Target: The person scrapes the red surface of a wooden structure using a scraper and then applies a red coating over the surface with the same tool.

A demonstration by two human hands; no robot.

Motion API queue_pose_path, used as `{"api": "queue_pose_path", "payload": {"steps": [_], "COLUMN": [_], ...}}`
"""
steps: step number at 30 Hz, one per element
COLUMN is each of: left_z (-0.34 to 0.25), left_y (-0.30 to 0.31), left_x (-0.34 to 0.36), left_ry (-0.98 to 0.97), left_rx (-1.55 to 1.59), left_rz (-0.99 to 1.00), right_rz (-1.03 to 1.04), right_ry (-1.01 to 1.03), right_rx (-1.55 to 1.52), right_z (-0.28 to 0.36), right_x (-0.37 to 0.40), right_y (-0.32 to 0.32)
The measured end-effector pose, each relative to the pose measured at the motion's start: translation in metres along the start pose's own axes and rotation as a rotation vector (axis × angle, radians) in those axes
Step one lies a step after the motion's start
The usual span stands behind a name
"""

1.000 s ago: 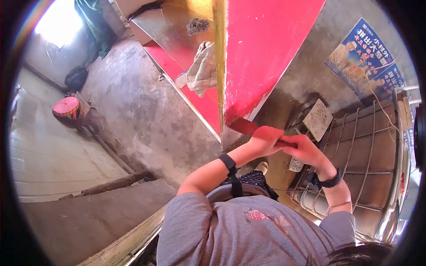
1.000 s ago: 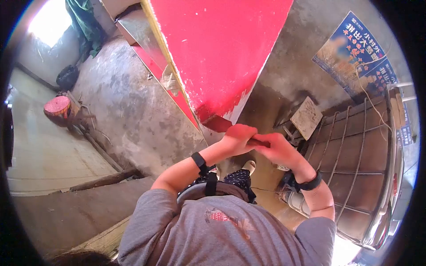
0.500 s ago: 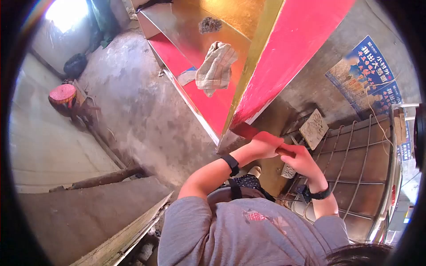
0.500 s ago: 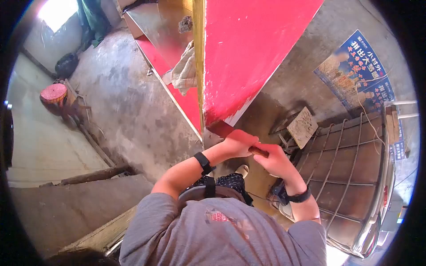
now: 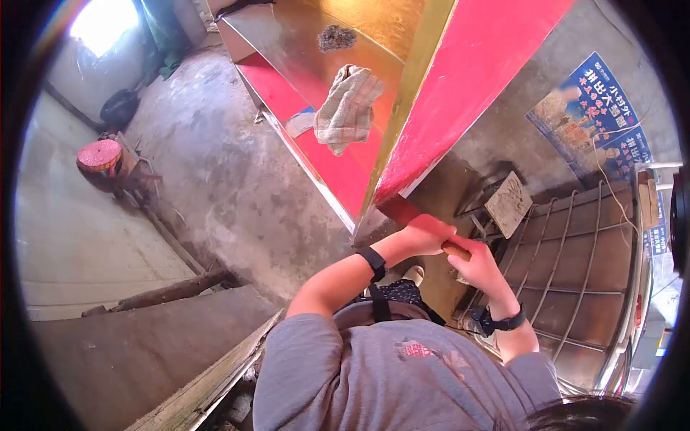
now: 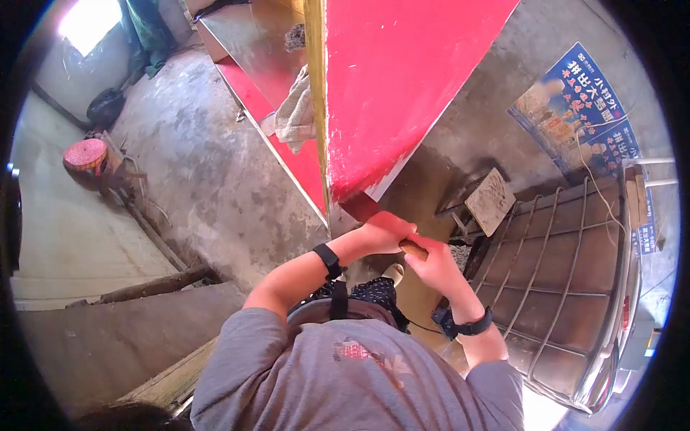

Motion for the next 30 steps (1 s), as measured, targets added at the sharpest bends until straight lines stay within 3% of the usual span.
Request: {"api": "queue_pose_path", "payload": {"steps": [4, 9, 12, 16, 19, 22, 25, 29, 30], "left_z": [0.015, 0.017, 0.000, -0.018, -0.015, -0.006, 0.028, 0.080, 0.083], "left_y": [-0.021, -0.049, -0.025, -0.002, 0.009, 0.006, -0.020, -0.075, -0.071], "left_x": [0.009, 0.013, 0.008, -0.004, -0.007, -0.006, -0.002, 0.025, 0.030], "left_ry": [0.033, -0.123, -0.162, -0.137, -0.145, -0.105, 0.028, 0.043, 0.068], "left_rx": [0.035, 0.025, 0.001, -0.046, -0.037, 0.031, 0.053, 0.201, 0.438], "left_rz": [0.047, 0.011, -0.025, -0.013, -0.127, -0.101, 0.051, -0.041, -0.151], "right_rz": [0.036, -0.042, -0.141, -0.042, -0.090, -0.061, -0.052, -0.095, -0.081], "right_ry": [-0.050, -0.074, -0.070, -0.067, 0.073, 0.041, 0.062, 0.057, 0.052], "right_rx": [0.017, 0.022, -0.056, -0.035, 0.035, 0.098, 0.060, 0.112, 0.124], "right_z": [-0.018, -0.052, -0.035, 0.011, 0.033, 0.033, 0.002, -0.038, -0.038], "right_x": [-0.004, 0.007, 0.019, 0.026, 0.023, 0.009, -0.020, -0.047, -0.051], "right_y": [-0.021, -0.034, -0.022, 0.006, 0.016, 0.013, -0.008, -0.054, -0.060]}}
Point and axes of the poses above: each hand's wrist, its own x-axis away from the middle knuckle, its own y-axis out of the back of the hand, z = x × y, the point moved 8 cm from there along -x, towards the middle knuckle, and after that the axes turned 6 degrees about -y, right-handed, at the moved point
